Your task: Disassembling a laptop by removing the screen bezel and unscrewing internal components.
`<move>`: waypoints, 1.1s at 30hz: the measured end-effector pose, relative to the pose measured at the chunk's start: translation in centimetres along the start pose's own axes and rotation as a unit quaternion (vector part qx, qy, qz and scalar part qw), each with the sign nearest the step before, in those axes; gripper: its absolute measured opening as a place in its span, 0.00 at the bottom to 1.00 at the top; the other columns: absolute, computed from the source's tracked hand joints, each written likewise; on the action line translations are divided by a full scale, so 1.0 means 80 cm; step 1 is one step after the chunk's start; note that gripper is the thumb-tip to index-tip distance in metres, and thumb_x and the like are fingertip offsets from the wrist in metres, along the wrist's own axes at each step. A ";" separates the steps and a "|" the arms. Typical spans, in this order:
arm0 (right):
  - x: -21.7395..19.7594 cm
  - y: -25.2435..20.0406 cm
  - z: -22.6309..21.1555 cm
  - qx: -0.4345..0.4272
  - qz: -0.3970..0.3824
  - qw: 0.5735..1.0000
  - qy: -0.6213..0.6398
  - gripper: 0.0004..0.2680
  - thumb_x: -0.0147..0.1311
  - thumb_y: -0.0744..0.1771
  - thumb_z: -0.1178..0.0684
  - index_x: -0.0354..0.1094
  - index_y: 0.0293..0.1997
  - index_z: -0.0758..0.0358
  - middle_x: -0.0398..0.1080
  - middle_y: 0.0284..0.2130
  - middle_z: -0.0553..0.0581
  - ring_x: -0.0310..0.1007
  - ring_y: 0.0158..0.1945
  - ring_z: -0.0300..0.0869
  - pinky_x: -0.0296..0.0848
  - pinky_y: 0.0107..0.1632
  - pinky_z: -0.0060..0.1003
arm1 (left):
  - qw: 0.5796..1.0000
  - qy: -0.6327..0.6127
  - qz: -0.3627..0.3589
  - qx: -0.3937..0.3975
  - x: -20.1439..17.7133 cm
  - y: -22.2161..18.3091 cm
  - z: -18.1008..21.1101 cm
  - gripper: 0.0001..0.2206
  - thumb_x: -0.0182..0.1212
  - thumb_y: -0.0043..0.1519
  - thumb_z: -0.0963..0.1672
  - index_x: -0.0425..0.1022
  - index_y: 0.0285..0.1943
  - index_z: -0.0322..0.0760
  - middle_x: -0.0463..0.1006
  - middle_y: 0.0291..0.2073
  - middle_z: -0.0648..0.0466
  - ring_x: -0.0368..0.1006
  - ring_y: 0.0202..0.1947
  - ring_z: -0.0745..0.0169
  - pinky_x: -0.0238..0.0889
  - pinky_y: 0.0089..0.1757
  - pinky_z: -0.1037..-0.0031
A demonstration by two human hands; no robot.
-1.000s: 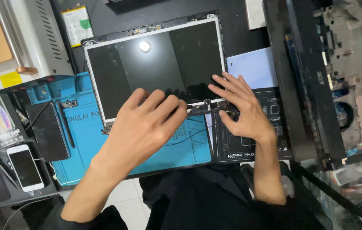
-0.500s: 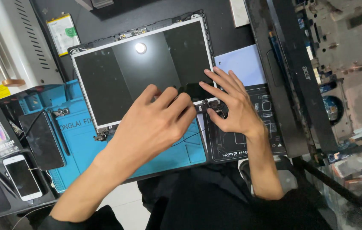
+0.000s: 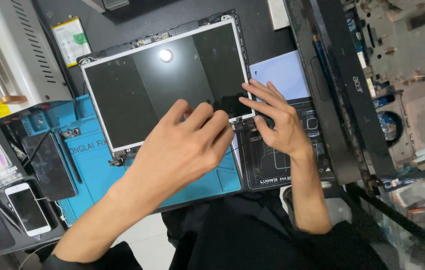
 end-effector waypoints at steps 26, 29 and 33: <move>-0.001 -0.002 0.002 -0.017 0.012 1.000 -0.008 0.18 0.49 0.63 0.69 0.73 0.59 0.63 0.67 0.66 0.61 0.61 0.74 0.55 0.53 0.76 0.58 | 0.999 0.015 -0.014 0.025 -0.011 0.024 0.018 0.03 0.62 0.55 0.42 0.76 0.33 0.38 0.69 0.33 0.56 0.68 0.39 0.61 0.63 0.41 0.70; -0.002 -0.003 0.001 -0.019 0.009 1.000 -0.008 0.19 0.49 0.63 0.69 0.72 0.60 0.64 0.66 0.66 0.61 0.60 0.74 0.55 0.53 0.77 0.58 | 0.999 0.016 -0.011 0.025 -0.011 0.026 0.019 0.03 0.62 0.54 0.42 0.77 0.33 0.38 0.69 0.33 0.56 0.69 0.40 0.61 0.63 0.42 0.70; -0.002 -0.002 0.001 -0.018 0.008 1.000 -0.006 0.19 0.50 0.63 0.69 0.72 0.60 0.63 0.66 0.66 0.61 0.60 0.74 0.56 0.53 0.76 0.58 | 0.999 0.019 -0.013 0.024 -0.009 0.027 0.020 0.03 0.62 0.54 0.42 0.77 0.33 0.38 0.69 0.33 0.57 0.68 0.40 0.61 0.63 0.42 0.70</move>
Point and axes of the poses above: each hand's wrist, its own y-axis towards the middle knuckle, its own x-axis out of the palm, z = x × y, the point moved 1 cm from there along y, towards the middle knuckle
